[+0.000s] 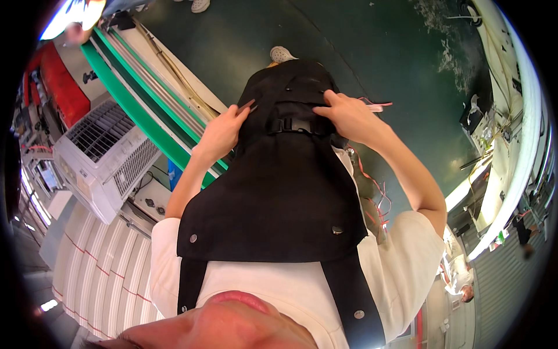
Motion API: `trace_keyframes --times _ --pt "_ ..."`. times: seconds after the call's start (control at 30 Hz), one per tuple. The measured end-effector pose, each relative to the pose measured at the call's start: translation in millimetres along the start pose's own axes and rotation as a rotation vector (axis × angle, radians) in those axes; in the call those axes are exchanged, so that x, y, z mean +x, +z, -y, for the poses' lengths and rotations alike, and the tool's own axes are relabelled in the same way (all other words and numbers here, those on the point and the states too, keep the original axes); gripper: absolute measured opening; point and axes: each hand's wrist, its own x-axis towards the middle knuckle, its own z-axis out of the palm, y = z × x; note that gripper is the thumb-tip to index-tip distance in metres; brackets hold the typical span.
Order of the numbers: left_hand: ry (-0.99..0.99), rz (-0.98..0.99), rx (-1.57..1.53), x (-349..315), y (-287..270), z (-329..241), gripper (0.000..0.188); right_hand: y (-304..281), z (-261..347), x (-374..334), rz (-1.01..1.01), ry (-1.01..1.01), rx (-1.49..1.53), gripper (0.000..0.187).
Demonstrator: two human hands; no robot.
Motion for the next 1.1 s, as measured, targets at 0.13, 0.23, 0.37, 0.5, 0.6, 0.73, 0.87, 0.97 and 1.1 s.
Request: trace_keyframes --times 0.13,0.23,0.37,0.5,0.6,0.73,0.87,0.97,1.1 --pt "-0.036 0.071 -0.228 -18 -34 16 0.033 -35 -24 -25 0.142 0.170 -0.160 0.034" --pt "-0.020 -0.108 -0.603 -7 -55 23 0.029 -42 -30 -3 0.040 0.327 -0.056 0.027" --pt "-0.010 -0.280 -1.148 18 -60 7 0.028 -16 -12 46 -0.036 0.194 0.148 0.018" --pt "0.069 -0.334 -1.551 23 -66 -10 0.029 -13 -11 61 0.135 0.182 0.106 0.014" --pt "0.120 -0.362 -1.665 27 -70 -6 0.029 -32 -27 54 0.100 0.334 -0.077 0.013" --pt "0.131 -0.374 -1.646 43 -83 -7 0.031 -53 -31 54 -0.074 0.400 -0.150 0.013" --pt "0.137 -0.224 -1.381 81 -63 11 0.021 -54 -8 92 -0.082 0.396 -0.176 0.020" --pt "-0.070 -0.122 -1.011 105 -25 41 0.010 -25 -12 122 -0.093 0.376 -0.114 0.019" --pt "0.017 -0.149 -0.445 102 -16 41 0.014 5 -8 95 -0.304 0.456 -0.018 0.017"
